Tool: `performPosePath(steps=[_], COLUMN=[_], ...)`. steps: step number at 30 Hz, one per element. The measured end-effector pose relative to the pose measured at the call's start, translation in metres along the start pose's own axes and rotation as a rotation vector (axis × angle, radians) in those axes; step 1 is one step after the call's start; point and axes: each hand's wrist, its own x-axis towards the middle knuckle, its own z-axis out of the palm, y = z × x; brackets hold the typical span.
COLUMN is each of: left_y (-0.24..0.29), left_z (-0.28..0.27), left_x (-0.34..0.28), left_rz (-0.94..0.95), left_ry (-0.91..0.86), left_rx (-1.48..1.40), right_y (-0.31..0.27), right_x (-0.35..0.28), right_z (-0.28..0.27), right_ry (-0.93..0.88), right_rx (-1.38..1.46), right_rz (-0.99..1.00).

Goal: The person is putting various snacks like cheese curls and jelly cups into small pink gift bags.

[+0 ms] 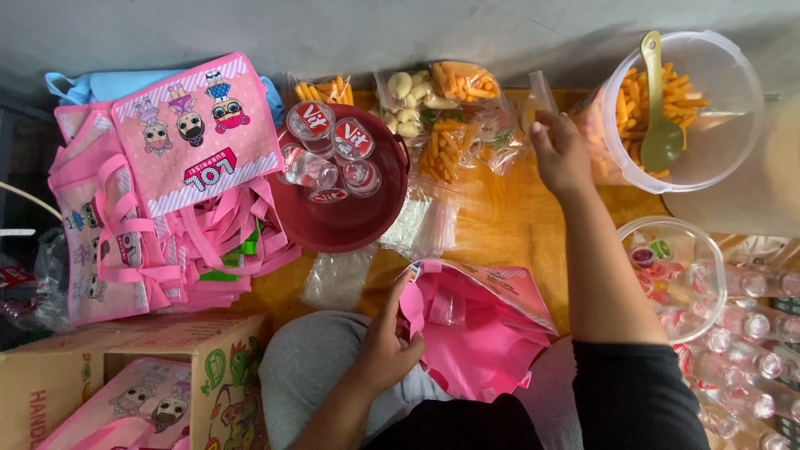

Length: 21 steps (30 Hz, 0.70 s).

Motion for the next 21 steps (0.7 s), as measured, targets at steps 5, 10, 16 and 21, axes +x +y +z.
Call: performPosePath(steps=[5,10,16,21], left_y=[0.006,0.003,0.000,0.000], left_z=[-0.001,0.002,0.000,-0.001], left_x=[-0.003,-0.002,-0.004,-0.005], left_rz=[0.024,0.119,0.162,0.124], left_ry=[-0.024,-0.074,-0.065,-0.059], left_rx=[-0.018,-0.132,-0.137,-0.197], right_y=[-0.012,-0.043,-0.064,-0.072], right_x=[-0.108,-0.188,-0.182,-0.117], right_z=[-0.078,-0.111,-0.080,-0.024], right_ry=[-0.158,-0.568,-0.830,-0.541], right_rx=[0.481,0.921,0.100,0.155], right_rz=[-0.249,-0.285,-0.026,-0.182])
